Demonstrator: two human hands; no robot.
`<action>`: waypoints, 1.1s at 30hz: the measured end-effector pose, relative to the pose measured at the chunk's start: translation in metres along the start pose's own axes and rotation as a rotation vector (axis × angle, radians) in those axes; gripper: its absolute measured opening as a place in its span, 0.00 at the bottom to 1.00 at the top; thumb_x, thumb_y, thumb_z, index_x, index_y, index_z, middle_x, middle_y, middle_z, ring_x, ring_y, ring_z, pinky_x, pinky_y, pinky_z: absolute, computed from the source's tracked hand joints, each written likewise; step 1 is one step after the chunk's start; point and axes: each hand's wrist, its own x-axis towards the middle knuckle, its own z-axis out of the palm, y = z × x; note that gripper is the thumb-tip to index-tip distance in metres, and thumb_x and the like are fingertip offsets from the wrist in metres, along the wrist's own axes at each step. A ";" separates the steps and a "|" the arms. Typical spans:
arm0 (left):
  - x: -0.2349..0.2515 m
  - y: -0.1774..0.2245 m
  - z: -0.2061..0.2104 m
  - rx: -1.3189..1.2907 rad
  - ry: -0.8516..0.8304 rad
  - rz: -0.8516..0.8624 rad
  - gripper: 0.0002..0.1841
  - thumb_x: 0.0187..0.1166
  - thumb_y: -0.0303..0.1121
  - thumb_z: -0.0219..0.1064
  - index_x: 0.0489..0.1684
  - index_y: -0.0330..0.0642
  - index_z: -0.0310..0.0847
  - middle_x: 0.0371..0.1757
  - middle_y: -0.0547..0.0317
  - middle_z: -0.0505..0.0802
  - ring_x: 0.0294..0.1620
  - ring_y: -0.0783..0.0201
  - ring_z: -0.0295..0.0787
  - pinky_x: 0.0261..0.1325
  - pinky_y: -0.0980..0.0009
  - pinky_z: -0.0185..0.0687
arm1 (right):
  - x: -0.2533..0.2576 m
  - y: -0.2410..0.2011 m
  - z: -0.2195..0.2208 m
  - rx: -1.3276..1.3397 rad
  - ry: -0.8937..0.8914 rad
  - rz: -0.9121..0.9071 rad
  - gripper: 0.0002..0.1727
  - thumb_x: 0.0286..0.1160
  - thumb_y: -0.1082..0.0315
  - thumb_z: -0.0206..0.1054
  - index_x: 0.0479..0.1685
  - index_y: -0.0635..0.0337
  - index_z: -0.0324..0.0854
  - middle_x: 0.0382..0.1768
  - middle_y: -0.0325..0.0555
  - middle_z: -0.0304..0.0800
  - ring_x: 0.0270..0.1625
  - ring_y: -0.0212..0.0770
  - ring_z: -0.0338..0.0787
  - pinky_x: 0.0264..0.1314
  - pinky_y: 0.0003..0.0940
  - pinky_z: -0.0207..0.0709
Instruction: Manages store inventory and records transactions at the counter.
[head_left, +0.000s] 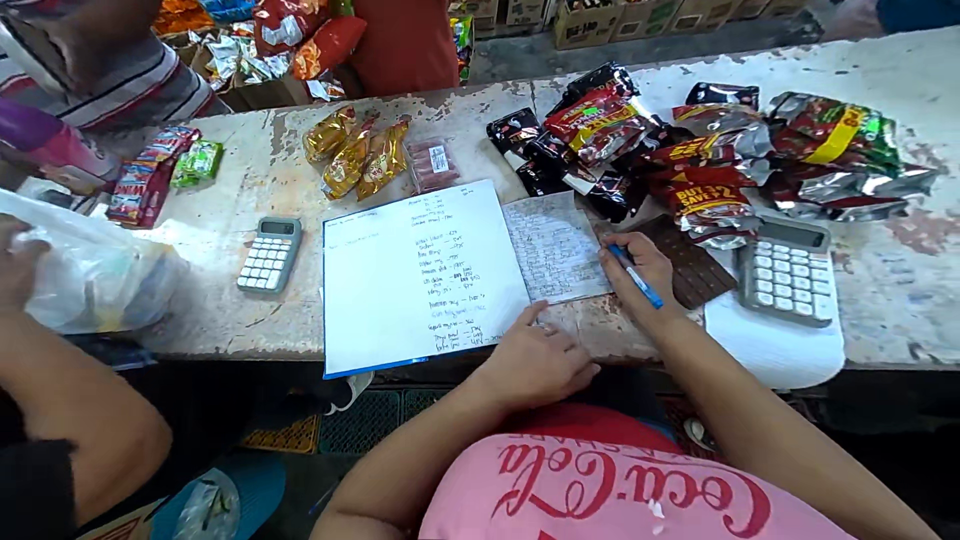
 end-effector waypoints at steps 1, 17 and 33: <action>-0.006 0.002 -0.010 0.014 -0.034 -0.070 0.17 0.84 0.43 0.61 0.31 0.45 0.91 0.26 0.58 0.93 0.34 0.58 0.94 0.79 0.41 0.70 | 0.000 0.001 0.001 -0.003 0.003 -0.008 0.17 0.78 0.67 0.63 0.55 0.72 0.85 0.50 0.60 0.88 0.46 0.38 0.86 0.50 0.29 0.80; -0.025 0.005 -0.051 0.017 -0.511 -0.594 0.31 0.85 0.60 0.53 0.42 0.38 0.89 0.34 0.47 0.95 0.47 0.43 0.94 0.83 0.20 0.36 | 0.001 0.003 0.002 -0.014 -0.003 -0.028 0.16 0.78 0.68 0.63 0.55 0.71 0.86 0.50 0.62 0.88 0.44 0.43 0.86 0.49 0.36 0.81; -0.013 0.013 -0.039 0.008 -0.739 -0.571 0.28 0.88 0.56 0.53 0.52 0.38 0.89 0.45 0.46 0.96 0.58 0.40 0.91 0.81 0.17 0.21 | 0.001 0.002 0.000 -0.017 -0.001 -0.015 0.16 0.78 0.67 0.63 0.54 0.70 0.86 0.50 0.59 0.88 0.45 0.40 0.87 0.49 0.32 0.80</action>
